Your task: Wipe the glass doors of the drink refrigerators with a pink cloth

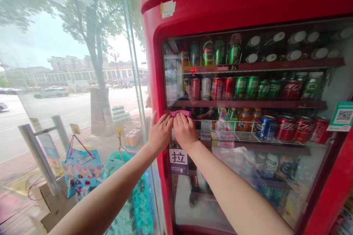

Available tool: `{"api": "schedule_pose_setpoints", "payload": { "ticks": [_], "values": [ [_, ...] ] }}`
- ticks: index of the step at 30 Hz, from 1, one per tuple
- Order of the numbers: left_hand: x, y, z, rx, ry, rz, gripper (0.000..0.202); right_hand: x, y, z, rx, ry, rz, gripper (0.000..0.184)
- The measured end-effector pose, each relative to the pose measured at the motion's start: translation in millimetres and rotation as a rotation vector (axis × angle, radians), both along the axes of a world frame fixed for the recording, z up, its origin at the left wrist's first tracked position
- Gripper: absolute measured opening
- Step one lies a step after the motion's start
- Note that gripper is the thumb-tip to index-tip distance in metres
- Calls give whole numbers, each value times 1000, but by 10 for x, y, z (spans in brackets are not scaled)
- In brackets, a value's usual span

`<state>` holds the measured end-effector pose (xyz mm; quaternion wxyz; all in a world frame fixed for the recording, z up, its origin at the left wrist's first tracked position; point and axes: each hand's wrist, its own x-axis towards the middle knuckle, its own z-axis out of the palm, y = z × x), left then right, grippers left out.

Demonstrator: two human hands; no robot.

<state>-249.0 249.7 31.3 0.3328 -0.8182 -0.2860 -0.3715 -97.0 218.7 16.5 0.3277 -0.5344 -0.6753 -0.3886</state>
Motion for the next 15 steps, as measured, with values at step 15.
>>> {"api": "schedule_pose_setpoints", "payload": {
  "ticks": [15],
  "values": [
    [-104,-310,-65,-669,-677,-392,47,189,-421,-41,-392,819,485,30]
  ]
}}
